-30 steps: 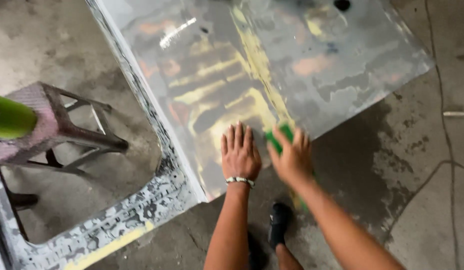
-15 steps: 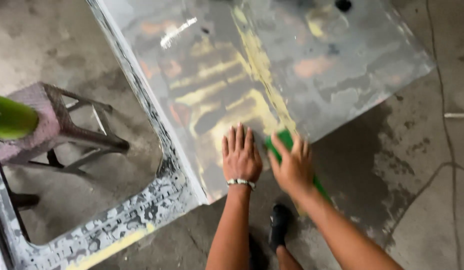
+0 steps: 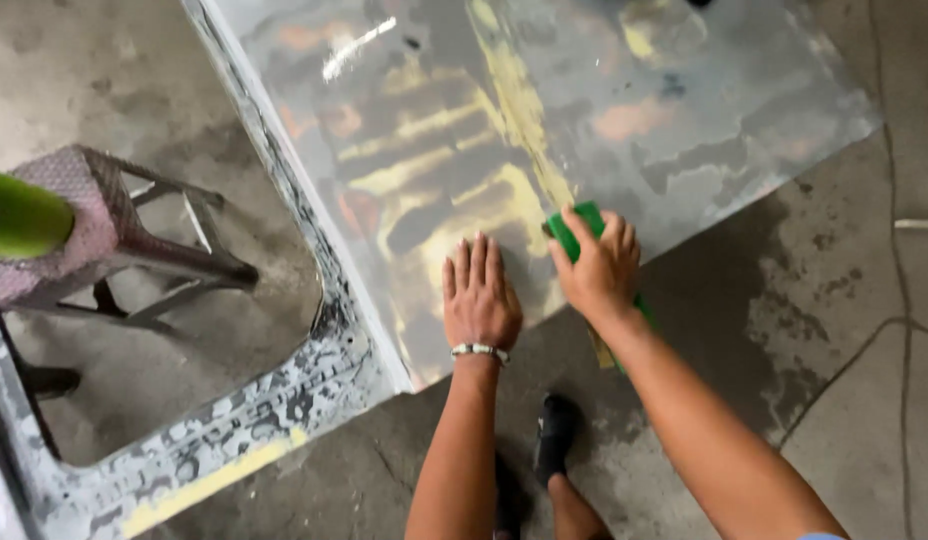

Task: The person scrubs a large, flat metal surface with a green sponge, then wipes it with a blue cloth. They dip the sponge into a bucket of water and continue scrubbing different sections of the metal surface.

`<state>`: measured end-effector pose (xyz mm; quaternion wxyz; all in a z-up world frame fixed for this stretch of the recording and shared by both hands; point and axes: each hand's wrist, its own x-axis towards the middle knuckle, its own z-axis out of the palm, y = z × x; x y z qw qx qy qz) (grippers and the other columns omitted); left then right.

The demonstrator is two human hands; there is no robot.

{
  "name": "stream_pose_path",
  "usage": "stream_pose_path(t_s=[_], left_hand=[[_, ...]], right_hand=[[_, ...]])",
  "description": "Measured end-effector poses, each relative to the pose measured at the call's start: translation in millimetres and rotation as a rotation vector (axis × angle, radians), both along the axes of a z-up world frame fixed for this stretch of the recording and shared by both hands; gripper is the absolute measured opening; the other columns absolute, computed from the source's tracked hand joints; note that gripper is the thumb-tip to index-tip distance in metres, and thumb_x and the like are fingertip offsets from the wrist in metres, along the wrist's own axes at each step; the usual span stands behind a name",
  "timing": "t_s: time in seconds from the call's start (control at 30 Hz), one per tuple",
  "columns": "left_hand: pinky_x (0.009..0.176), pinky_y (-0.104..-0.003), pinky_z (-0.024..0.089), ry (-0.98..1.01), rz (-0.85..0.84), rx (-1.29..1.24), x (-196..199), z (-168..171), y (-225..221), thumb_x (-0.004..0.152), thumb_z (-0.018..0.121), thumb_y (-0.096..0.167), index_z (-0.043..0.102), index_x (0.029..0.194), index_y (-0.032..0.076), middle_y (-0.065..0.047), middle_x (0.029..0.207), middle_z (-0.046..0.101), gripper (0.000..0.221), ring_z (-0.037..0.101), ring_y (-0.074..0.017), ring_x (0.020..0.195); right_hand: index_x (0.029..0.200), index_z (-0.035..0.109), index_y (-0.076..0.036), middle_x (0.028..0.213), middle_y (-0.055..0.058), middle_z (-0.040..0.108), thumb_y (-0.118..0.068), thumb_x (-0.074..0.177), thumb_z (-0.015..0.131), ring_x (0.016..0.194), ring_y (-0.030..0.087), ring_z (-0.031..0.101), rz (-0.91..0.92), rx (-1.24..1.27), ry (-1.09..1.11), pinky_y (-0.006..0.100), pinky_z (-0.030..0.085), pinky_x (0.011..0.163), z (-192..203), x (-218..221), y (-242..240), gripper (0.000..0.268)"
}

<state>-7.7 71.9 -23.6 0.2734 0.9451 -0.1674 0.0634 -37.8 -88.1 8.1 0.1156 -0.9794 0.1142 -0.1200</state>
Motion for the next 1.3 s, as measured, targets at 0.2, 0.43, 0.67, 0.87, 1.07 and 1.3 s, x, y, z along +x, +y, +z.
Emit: stream_pose_path(t_s=[0.2, 0.43, 0.67, 0.87, 1.07, 1.3], left_hand=[[0.125, -0.049, 0.014, 0.009, -0.002, 0.013, 12, -1, 0, 0.096, 0.047, 0.024, 0.043, 0.152, 0.004, -0.012, 0.161, 0.039, 0.060, 0.029, -0.0315, 0.151], [0.127, -0.047, 0.012, 0.028, -0.001, 0.047, 11, -6, -2, 0.097, 0.046, 0.024, 0.039, 0.154, 0.006, -0.010, 0.164, 0.036, 0.061, 0.027, -0.0295, 0.154], [0.127, -0.047, 0.012, 0.064, -0.003, 0.030, 3, 0, 2, 0.096, 0.046, 0.024, 0.038, 0.156, 0.006, -0.010, 0.164, 0.035, 0.063, 0.026, -0.0299, 0.154], [0.128, -0.047, 0.013, 0.041, 0.005, 0.042, 6, -1, -2, 0.096, 0.046, 0.023, 0.037, 0.156, 0.006, -0.011, 0.164, 0.036, 0.063, 0.026, -0.0297, 0.154], [0.127, -0.047, 0.012, 0.029, 0.002, 0.030, 6, -4, -1, 0.099, 0.042, 0.024, 0.035, 0.156, 0.006, -0.011, 0.164, 0.037, 0.060, 0.026, -0.0290, 0.154], [0.127, -0.045, 0.010, 0.077, 0.009, 0.051, 6, -3, -3, 0.102, 0.037, 0.025, 0.031, 0.159, 0.007, -0.009, 0.164, 0.035, 0.059, 0.024, -0.0270, 0.155]], right_hand=[[0.142, 0.061, -0.027, 0.131, 0.032, 0.052, -0.036, 0.087, 0.073, 0.117, 0.046, 0.052, 0.078, -0.027, -0.035, 0.056, 0.043, 0.097, -10, -12, 4, 0.057], [0.142, 0.062, -0.025, 0.132, 0.030, 0.053, -0.040, 0.093, 0.071, 0.118, 0.045, 0.052, 0.020, 0.003, -0.022, 0.056, 0.044, 0.099, -14, -18, -2, 0.052], [0.142, 0.063, -0.025, 0.133, 0.027, 0.054, -0.041, 0.092, 0.073, 0.120, 0.043, 0.052, -0.059, -0.002, -0.039, 0.054, 0.044, 0.099, -16, -11, -7, 0.053], [0.139, 0.064, -0.026, 0.131, 0.026, 0.055, -0.040, 0.089, 0.074, 0.117, 0.044, 0.052, 0.015, -0.016, -0.061, 0.056, 0.043, 0.098, -4, -8, -8, 0.053], [0.139, 0.063, -0.023, 0.131, 0.031, 0.054, -0.037, 0.088, 0.071, 0.114, 0.045, 0.052, 0.106, -0.101, -0.045, 0.057, 0.043, 0.094, -19, -30, 9, 0.054], [0.142, 0.060, -0.023, 0.132, 0.030, 0.054, -0.036, 0.095, 0.069, 0.122, 0.045, 0.052, -0.047, 0.045, 0.019, 0.055, 0.043, 0.102, -9, -7, 16, 0.049]])
